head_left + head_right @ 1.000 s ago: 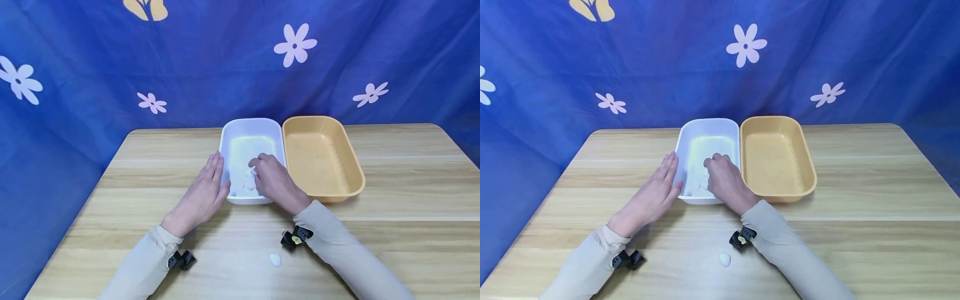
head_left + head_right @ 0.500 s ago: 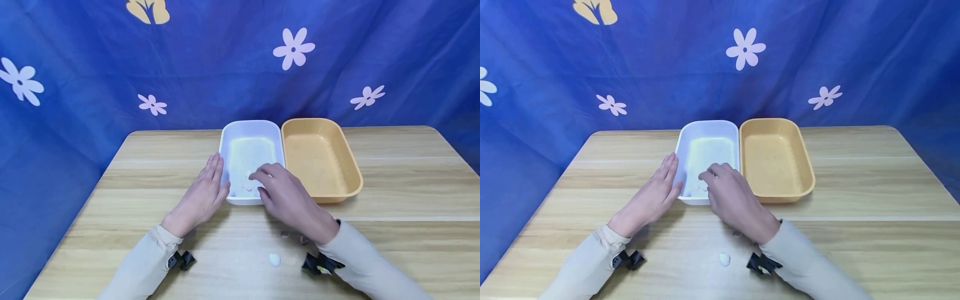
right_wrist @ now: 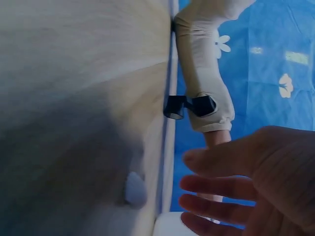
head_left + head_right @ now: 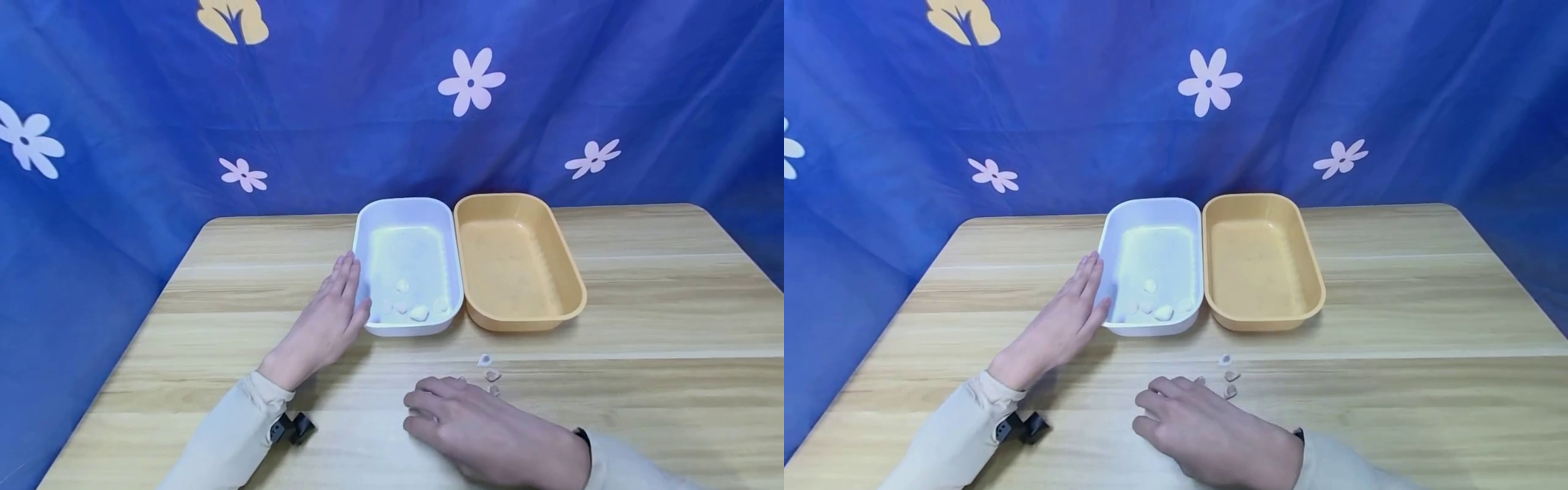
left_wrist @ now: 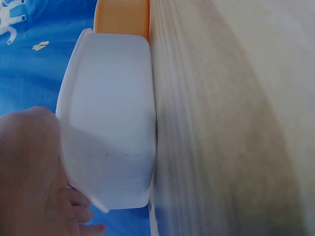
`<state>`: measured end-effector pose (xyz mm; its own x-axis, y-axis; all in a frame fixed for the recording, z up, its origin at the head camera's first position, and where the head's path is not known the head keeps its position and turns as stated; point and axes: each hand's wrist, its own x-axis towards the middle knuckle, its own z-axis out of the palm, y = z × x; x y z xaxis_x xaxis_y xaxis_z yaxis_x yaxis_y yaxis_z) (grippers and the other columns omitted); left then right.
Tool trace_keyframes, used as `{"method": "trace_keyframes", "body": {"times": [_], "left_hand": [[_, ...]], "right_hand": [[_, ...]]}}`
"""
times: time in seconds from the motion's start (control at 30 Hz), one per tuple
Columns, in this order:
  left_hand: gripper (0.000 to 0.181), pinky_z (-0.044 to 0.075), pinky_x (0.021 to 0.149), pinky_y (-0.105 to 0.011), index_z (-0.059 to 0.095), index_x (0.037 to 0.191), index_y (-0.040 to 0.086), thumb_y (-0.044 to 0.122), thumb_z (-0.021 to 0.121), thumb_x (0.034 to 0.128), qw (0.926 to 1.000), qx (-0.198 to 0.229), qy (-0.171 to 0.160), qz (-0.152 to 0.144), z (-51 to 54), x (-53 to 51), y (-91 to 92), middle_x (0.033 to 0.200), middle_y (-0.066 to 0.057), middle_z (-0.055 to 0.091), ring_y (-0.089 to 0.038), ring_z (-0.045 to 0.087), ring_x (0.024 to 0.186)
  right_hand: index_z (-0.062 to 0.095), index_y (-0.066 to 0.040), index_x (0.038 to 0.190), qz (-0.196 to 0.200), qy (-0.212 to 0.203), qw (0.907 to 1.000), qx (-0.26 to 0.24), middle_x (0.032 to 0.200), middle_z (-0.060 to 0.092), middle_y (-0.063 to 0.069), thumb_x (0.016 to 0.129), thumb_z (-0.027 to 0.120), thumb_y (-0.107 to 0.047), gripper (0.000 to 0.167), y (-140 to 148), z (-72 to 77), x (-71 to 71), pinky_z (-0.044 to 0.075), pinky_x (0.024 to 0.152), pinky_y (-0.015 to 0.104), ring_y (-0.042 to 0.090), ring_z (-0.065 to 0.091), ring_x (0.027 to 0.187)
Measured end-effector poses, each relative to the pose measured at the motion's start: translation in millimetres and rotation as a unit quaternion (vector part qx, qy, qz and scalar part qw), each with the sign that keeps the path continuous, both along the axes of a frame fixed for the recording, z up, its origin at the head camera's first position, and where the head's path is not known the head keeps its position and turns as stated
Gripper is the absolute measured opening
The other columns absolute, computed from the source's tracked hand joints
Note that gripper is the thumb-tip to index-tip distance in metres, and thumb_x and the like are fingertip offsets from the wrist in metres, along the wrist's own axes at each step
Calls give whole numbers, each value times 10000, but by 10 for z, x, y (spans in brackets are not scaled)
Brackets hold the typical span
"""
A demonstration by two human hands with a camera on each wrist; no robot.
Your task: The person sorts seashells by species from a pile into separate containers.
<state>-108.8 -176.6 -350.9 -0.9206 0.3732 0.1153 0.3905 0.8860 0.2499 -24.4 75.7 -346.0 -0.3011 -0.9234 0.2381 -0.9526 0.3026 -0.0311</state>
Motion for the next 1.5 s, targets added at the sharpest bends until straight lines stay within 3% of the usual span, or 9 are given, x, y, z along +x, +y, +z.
{"method": "trace_keyframes", "body": {"times": [0.17, 0.37, 0.6, 0.87, 1.3, 1.5], "left_hand": [[658, 155, 1180, -493, 122, 1499, -100, 330, 316, 1040, 10000, 9, -26, 14, -11, 3, -6, 1586, -239, 44, -334, 34, 1466], [656, 162, 1176, -502, 123, 1498, -101, 318, 335, 1040, 10000, 23, -1, 11, -16, 3, -5, 1584, -243, 48, -338, 40, 1466], [653, 175, 1172, -505, 135, 1494, -109, 321, 322, 1040, 10000, 67, 48, -37, -11, 8, -3, 1583, -246, 56, -343, 58, 1465], [656, 177, 1169, -514, 135, 1496, -105, 326, 324, 1039, 10000, 40, 26, 10, 1, 15, 4, 1584, -240, 54, -341, 55, 1465], [654, 172, 1169, -516, 141, 1495, -106, 330, 313, 1039, 10000, 21, 35, 43, -1, 9, 2, 1583, -242, 59, -348, 56, 1463], [651, 162, 1174, -507, 138, 1494, -109, 321, 322, 1040, 10000, -14, 43, 50, 10, 5, 5, 1581, -248, 59, -352, 50, 1462]], "right_hand": [[596, -184, 935, 83, 106, 9998, 123, 1007, 545, -66, 771, 648, -5, 248, 15, -72, 22, 460, 825, 259, 118, 496, 935], [602, -188, 950, 107, 113, 9997, 194, 1008, 559, -78, 755, 657, -33, 255, 31, -103, 38, 453, 844, 254, 113, 517, 957], [566, -201, 792, -1, 195, 9996, 185, 854, 490, -86, 686, 640, 30, 264, 40, -122, 33, 419, 731, 224, 97, 460, 786], [603, -191, 820, -219, -16, 9989, 417, 854, 476, -81, 742, 661, -4, 211, 57, -131, 12, 426, 695, 231, 102, 436, 763], [590, -198, 814, -184, -57, 9990, 407, 816, 470, -82, 743, 663, -23, 202, 54, -128, -15, 424, 668, 225, 93, 443, 745], [597, -167, 796, -511, 93, 9983, 278, 788, 459, -66, 784, 678, -65, 131, 68, -125, -45, 436, 643, 232, 113, 456, 715]]}}
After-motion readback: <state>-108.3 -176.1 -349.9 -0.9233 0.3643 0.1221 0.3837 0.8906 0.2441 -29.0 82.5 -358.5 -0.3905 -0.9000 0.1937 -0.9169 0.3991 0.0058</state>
